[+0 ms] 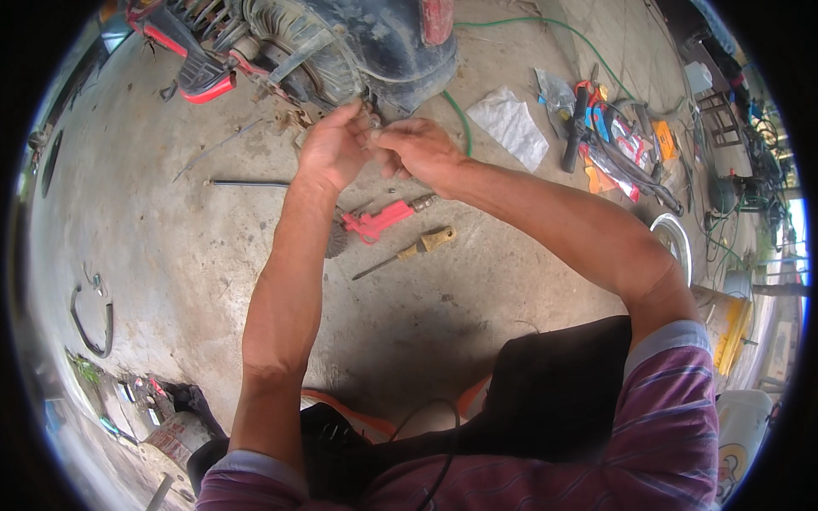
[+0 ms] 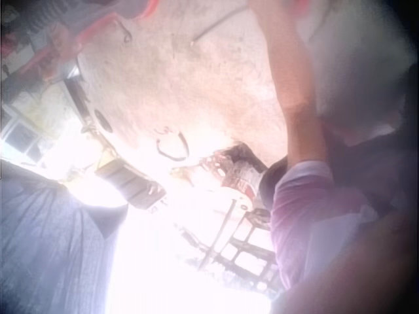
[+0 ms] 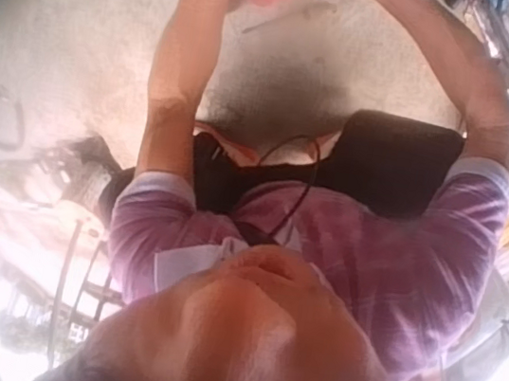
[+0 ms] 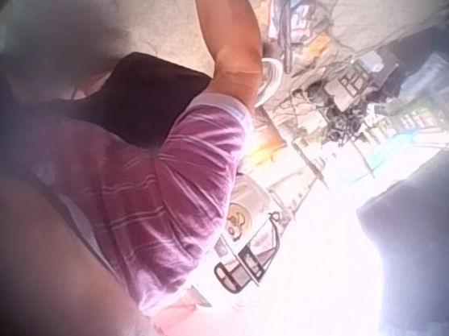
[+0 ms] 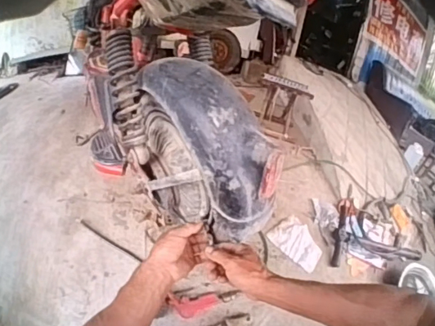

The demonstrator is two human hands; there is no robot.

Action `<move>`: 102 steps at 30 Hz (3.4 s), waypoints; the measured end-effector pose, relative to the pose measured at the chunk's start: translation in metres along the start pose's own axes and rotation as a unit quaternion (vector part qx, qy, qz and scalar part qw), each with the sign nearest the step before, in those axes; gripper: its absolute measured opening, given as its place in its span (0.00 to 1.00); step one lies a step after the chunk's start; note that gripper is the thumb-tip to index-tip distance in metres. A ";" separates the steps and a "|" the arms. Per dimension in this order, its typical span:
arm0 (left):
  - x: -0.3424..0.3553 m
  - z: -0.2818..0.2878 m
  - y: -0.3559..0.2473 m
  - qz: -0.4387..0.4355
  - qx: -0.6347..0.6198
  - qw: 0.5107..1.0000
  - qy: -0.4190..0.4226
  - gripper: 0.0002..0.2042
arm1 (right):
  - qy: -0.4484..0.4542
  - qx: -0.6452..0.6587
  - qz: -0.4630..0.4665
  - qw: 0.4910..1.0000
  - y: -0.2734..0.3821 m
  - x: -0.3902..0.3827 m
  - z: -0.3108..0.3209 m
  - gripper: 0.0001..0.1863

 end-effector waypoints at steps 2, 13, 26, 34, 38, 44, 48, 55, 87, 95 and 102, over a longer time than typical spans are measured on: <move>-0.001 0.002 -0.001 0.000 -0.003 1.000 -0.001 0.09 | 0.005 0.002 -0.005 1.000 0.001 0.000 -0.002 0.15; 0.010 0.010 0.003 0.005 0.008 0.999 0.034 0.10 | 0.010 0.103 -0.115 0.988 -0.012 0.009 -0.015 0.16; 0.024 0.012 -0.005 -0.077 0.012 0.995 0.066 0.07 | -0.119 0.091 -0.010 0.989 -0.002 0.009 -0.035 0.16; 0.047 0.039 -0.007 -0.026 0.059 0.992 0.112 0.08 | -0.051 0.322 -0.115 0.938 -0.023 0.020 -0.056 0.17; 0.026 0.014 -0.003 -0.103 0.045 0.993 0.049 0.08 | -0.250 0.065 0.064 0.964 -0.021 0.016 -0.027 0.20; 0.010 0.017 -0.018 -0.131 0.087 0.988 -0.004 0.03 | -0.300 -0.089 0.116 0.943 0.010 -0.011 -0.025 0.17; 0.026 0.026 -0.008 -0.110 0.084 0.990 0.038 0.02 | -0.302 -0.040 0.128 0.944 -0.009 0.003 -0.029 0.20; 0.028 0.027 -0.007 -0.070 0.079 0.993 0.043 0.04 | -0.032 0.357 -0.113 0.927 -0.043 0.015 -0.052 0.18; -0.011 0.006 -0.003 -0.009 0.033 0.997 0.062 0.07 | 0.023 0.420 -0.126 0.899 -0.032 0.002 -0.054 0.17; -0.012 0.007 -0.002 0.033 0.016 0.998 0.055 0.09 | 0.097 0.564 -0.185 0.799 -0.033 -0.001 -0.066 0.16; 0.005 0.004 -0.004 -0.012 0.001 1.000 -0.004 0.09 | 0.115 0.588 -0.188 0.778 -0.036 0.002 -0.068 0.13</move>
Point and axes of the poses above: each hand's wrist, its own x-axis towards the middle knuckle, its own z-axis out of the back of the hand, y = z × x, the point moved 7 cm from there along x, towards the middle knuckle, and after that the axes turned 13 degrees about -y, right-handed, at the moved point
